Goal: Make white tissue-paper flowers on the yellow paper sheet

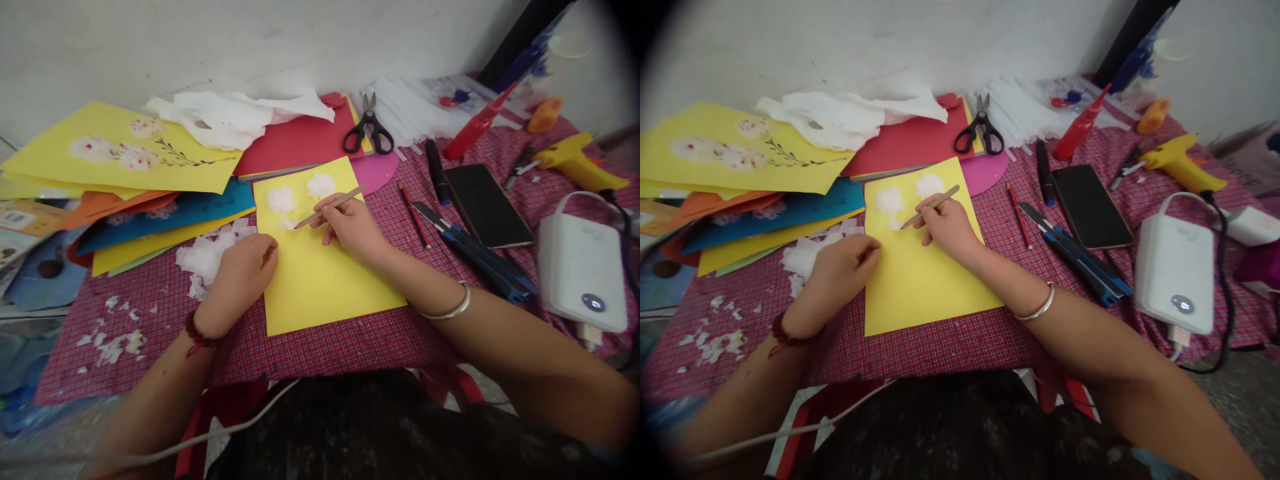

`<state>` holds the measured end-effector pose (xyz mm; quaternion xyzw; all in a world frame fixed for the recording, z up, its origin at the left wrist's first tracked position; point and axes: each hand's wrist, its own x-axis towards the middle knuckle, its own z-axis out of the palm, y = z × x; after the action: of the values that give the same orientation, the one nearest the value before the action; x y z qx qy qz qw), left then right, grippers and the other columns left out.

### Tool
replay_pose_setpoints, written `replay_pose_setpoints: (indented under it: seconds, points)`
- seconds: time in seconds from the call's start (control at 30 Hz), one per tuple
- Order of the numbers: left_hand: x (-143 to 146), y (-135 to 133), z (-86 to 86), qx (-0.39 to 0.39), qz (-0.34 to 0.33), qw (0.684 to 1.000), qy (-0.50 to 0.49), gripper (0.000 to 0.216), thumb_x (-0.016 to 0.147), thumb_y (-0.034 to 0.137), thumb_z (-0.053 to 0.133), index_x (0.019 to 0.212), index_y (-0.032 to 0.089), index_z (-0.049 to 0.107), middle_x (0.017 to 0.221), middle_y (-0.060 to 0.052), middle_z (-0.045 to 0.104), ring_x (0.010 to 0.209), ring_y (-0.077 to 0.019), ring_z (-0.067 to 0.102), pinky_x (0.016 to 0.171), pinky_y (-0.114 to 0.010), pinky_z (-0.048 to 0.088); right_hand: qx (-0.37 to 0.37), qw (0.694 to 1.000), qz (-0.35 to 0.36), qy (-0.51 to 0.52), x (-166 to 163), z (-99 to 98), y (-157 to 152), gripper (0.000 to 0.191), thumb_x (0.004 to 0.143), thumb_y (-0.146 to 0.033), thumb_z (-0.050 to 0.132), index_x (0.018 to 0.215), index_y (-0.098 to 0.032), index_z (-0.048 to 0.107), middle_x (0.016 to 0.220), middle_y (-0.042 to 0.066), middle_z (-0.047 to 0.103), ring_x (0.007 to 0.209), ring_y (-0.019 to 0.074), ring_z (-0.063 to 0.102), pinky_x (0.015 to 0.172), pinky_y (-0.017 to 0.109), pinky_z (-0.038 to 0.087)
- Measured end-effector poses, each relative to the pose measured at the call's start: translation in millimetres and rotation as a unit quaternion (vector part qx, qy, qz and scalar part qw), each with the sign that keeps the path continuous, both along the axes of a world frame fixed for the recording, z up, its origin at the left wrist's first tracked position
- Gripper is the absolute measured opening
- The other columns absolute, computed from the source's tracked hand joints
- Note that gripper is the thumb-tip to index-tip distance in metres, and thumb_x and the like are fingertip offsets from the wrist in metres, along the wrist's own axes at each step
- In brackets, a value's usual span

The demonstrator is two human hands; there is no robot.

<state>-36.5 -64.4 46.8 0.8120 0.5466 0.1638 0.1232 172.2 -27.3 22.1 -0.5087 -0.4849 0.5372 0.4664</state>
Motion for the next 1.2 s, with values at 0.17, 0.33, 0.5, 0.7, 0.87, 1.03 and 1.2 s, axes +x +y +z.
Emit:
replay_pose_setpoints:
  seconds: [0.17, 0.33, 0.5, 0.7, 0.87, 1.03, 1.2]
  points:
    - [-31, 16, 4.9, 0.012, 0.134, 0.976, -0.17, 0.009, 0.083, 0.028, 0.06, 0.078, 0.022, 0.064, 0.069, -0.001, 0.066, 0.063, -0.0166, 0.058, 0.06, -0.03, 0.045, 0.029, 0.999, -0.031, 0.017, 4, 2.8, -2, 0.011, 0.092, -0.03, 0.048, 0.087, -0.02, 0.052, 0.073, 0.001, 0.064, 0.046, 0.0064, 0.053, 0.039, 0.018, 0.04]
    - [-54, 27, 12.0, 0.068, 0.208, 0.961, -0.17, 0.01, 0.082, 0.026, 0.061, 0.081, 0.019, 0.068, 0.072, -0.003, 0.067, 0.065, -0.0168, 0.059, 0.062, -0.031, 0.044, 0.044, 0.999, -0.007, 0.024, 3, 7.3, -9, 0.011, 0.092, -0.03, 0.049, 0.087, -0.021, 0.052, 0.073, 0.0, 0.063, 0.046, 0.0066, 0.051, 0.041, 0.02, 0.041]
    - [-49, 27, 3.5, 0.071, 0.071, 0.995, 0.01, 0.013, 0.078, 0.022, 0.06, 0.085, 0.018, 0.07, 0.091, -0.01, 0.069, 0.089, -0.0276, 0.06, 0.085, -0.045, 0.044, 0.079, 0.996, 0.047, -0.008, -2, 4.4, -14, 0.012, 0.092, -0.03, 0.051, 0.087, -0.02, 0.056, 0.076, 0.001, 0.064, 0.052, 0.0078, 0.054, 0.046, 0.022, 0.045]
    - [-40, 23, 5.0, 0.005, 0.07, 0.998, 0.004, 0.012, 0.073, 0.024, 0.063, 0.083, 0.021, 0.069, 0.09, -0.01, 0.069, 0.096, -0.0323, 0.061, 0.091, -0.048, 0.043, 0.088, 0.995, 0.05, -0.01, -1, 0.1, -13, 0.013, 0.093, -0.03, 0.051, 0.089, -0.02, 0.057, 0.077, 0.001, 0.063, 0.053, 0.008, 0.054, 0.048, 0.023, 0.047]
    - [-56, 19, 26.7, -0.013, 0.098, 0.995, -0.01, 0.014, 0.081, 0.028, 0.058, 0.088, 0.021, 0.067, 0.092, -0.007, 0.072, 0.091, -0.026, 0.065, 0.084, -0.039, 0.048, 0.099, 0.994, 0.049, -0.004, 0, -2.1, -12, 0.015, 0.093, -0.033, 0.054, 0.088, -0.019, 0.058, 0.076, 0.002, 0.062, 0.057, 0.0093, 0.056, 0.047, 0.023, 0.045]
    - [-65, 22, 21.7, 0.015, 0.002, 0.999, 0.05, 0.013, 0.082, 0.025, 0.058, 0.088, 0.022, 0.068, 0.11, -0.007, 0.07, 0.111, -0.0262, 0.06, 0.102, -0.043, 0.043, 0.096, 0.994, 0.048, -0.01, -1, -3.3, -12, 0.017, 0.093, -0.035, 0.055, 0.088, -0.019, 0.058, 0.078, 0.002, 0.062, 0.061, 0.0101, 0.057, 0.048, 0.023, 0.046]
    - [-68, 27, 3.5, 0.002, -0.053, 0.994, 0.095, 0.037, 0.085, 0.012, 0.048, 0.111, 0.025, 0.071, 0.14, -0.009, 0.055, 0.132, -0.0291, 0.045, 0.113, -0.05, 0.033, 0.11, 0.993, 0.051, -0.002, -1, -4.3, -11, 0.016, 0.092, -0.034, 0.055, 0.088, -0.019, 0.059, 0.078, 0.003, 0.062, 0.062, 0.0107, 0.058, 0.047, 0.023, 0.045]
